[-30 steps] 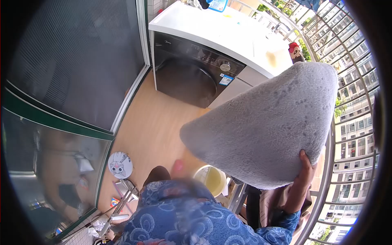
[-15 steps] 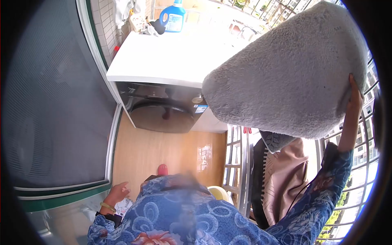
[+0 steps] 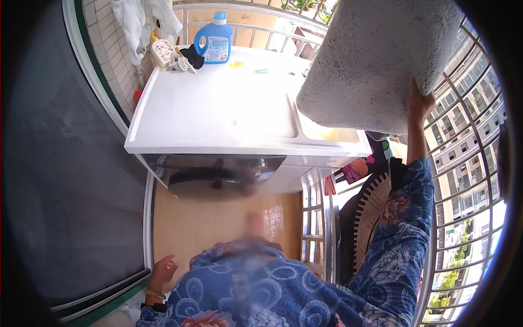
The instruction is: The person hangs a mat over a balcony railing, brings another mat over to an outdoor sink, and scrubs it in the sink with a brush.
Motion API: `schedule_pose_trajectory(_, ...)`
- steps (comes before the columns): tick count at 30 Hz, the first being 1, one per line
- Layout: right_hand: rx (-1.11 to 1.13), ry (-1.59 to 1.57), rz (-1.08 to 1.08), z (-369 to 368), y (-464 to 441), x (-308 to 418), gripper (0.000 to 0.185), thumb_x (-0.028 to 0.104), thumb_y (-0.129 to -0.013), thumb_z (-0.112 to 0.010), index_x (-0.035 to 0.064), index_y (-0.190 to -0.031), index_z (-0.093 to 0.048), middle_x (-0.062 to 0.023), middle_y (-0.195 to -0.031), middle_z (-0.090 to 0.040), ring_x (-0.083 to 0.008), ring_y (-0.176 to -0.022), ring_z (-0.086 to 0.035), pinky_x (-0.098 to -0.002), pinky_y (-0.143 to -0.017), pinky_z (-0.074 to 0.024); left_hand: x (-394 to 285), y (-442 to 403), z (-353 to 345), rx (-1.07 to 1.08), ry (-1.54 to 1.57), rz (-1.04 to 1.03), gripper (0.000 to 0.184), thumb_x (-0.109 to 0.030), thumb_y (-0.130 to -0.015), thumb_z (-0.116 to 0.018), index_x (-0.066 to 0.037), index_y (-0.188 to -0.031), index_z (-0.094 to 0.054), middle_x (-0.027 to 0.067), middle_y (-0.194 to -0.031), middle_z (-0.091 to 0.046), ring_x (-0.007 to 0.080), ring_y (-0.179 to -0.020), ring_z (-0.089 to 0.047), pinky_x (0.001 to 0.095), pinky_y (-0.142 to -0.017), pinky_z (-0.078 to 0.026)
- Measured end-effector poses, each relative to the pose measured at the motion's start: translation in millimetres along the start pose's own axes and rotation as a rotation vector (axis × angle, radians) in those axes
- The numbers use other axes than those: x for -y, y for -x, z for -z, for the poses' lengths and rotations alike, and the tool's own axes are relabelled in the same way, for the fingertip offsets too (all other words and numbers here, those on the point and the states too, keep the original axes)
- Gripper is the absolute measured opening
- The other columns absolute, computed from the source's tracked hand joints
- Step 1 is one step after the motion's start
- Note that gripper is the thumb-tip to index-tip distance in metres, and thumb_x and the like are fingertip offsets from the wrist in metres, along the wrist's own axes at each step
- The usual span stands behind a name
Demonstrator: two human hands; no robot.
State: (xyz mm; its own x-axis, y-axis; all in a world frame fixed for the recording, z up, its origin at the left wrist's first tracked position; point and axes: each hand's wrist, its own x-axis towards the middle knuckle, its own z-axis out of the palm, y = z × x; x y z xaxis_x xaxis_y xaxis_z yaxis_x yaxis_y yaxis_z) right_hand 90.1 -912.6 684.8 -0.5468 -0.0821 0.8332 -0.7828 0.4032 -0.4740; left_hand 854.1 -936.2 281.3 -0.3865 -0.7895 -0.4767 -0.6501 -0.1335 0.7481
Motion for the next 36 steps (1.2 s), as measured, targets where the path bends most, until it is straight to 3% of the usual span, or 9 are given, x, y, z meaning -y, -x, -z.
schedule_pose_trajectory(4,0.203,-0.203,0.112,-48,89,-37,0.028,0.016,-0.082,-0.074,-0.0028,-0.102,-0.068,-0.0117,-0.097,-0.071,-0.0185,-0.09,-0.066,-0.0322,-0.082,-0.0491,-20,-26,-4,-0.065,-0.02,-0.058,0.04,-0.016,-0.083,-0.07,0.001,-0.117,-0.061,0.0135,-0.089,-0.068,0.0219,-0.083,-0.065,0.0326,-0.078,-0.051)
schedule_pose_trajectory(7,0.424,-0.327,0.116,-65,128,-49,0.023,0.007,-0.081,-0.071,-0.0019,-0.101,-0.068,-0.0092,-0.101,-0.07,-0.0176,-0.091,-0.066,-0.0307,-0.081,-0.0487,-137,-56,11,-0.176,-0.27,-0.288,0.043,-0.014,-0.08,-0.071,0.0,-0.119,-0.06,0.0163,-0.103,-0.066,0.0286,-0.096,-0.063,0.0366,-0.087,-0.049)
schedule_pose_trajectory(13,0.612,-0.28,0.349,-77,189,-44,0.049,-0.004,-0.059,-0.065,0.0104,-0.105,-0.069,-0.0089,-0.099,-0.067,-0.0287,-0.092,-0.066,-0.0341,-0.076,-0.053,-408,-113,-7,-0.558,-0.217,-0.842,0.091,-0.024,-0.071,-0.079,-0.005,-0.145,-0.03,0.02,-0.153,-0.019,0.0374,-0.137,-0.031,0.0476,-0.107,-0.032)
schedule_pose_trajectory(19,0.829,-0.3,0.29,-64,227,-49,0.058,0.002,-0.062,-0.068,0.0169,-0.118,-0.066,-0.0118,-0.116,-0.061,-0.0326,-0.111,-0.058,-0.0436,-0.093,-0.0475,-494,-192,-47,-0.533,-0.354,-1.049,0.112,-0.021,-0.055,-0.09,-0.003,-0.146,-0.026,0.0207,-0.154,-0.013,0.0323,-0.137,-0.032,0.0449,-0.105,-0.036)
schedule_pose_trajectory(23,1.184,-0.61,0.305,-32,178,-74,0.063,0.017,-0.069,-0.077,0.0185,-0.129,-0.059,-0.0143,-0.134,-0.051,-0.0354,-0.131,-0.042,-0.0518,-0.106,-0.0354,-495,-210,-65,-0.41,0.13,-0.855,0.104,0.004,-0.056,-0.083,-0.002,-0.145,-0.029,0.0169,-0.151,-0.026,0.023,-0.135,-0.035,0.0373,-0.105,-0.04)
schedule_pose_trajectory(25,0.837,-0.243,0.414,-8,156,-90,0.081,0.031,-0.067,-0.083,0.0175,-0.139,-0.049,-0.0173,-0.14,-0.044,-0.0353,-0.138,-0.034,-0.0538,-0.108,-0.031,-499,-213,-64,-0.45,0.095,-0.929,0.099,0.01,-0.059,-0.079,-0.001,-0.144,-0.03,0.016,-0.149,-0.031,0.0229,-0.136,-0.034,0.0377,-0.108,-0.037)
schedule_pose_trajectory(27,0.664,-0.033,0.192,-13,145,-119,0.099,0.036,-0.061,-0.086,0.0136,-0.145,-0.038,-0.0221,-0.141,-0.042,-0.037,-0.134,-0.038,-0.0505,-0.107,-0.0327,-500,-215,-63,-0.469,0.025,-0.989,0.095,0.013,-0.062,-0.075,0.001,-0.144,-0.03,0.0156,-0.147,-0.034,0.0237,-0.136,-0.033,0.0386,-0.111,-0.033)
schedule_pose_trajectory(30,0.949,-0.287,-0.472,-37,158,-161,0.103,0.029,-0.053,-0.09,-0.0011,-0.138,-0.04,-0.023,-0.123,-0.057,-0.0331,-0.114,-0.057,-0.0389,-0.098,-0.0429,-506,-225,-57,-0.469,-0.061,-1.004,0.089,0.013,-0.064,-0.073,0.002,-0.142,-0.032,0.0153,-0.147,-0.036,0.0247,-0.137,-0.032,0.0398,-0.113,-0.029)
schedule_pose_trajectory(36,0.723,-0.326,-0.4,-102,111,-147,0.05,0.015,-0.062,-0.086,-0.0008,-0.101,-0.06,-0.0082,-0.087,-0.066,-0.0159,-0.079,-0.063,-0.0293,-0.074,-0.0509,-540,-270,-27,-0.48,-0.129,-1.119,0.078,0.012,-0.069,-0.072,0.002,-0.139,-0.038,0.0147,-0.144,-0.041,0.0256,-0.135,-0.037,0.0382,-0.113,-0.029)
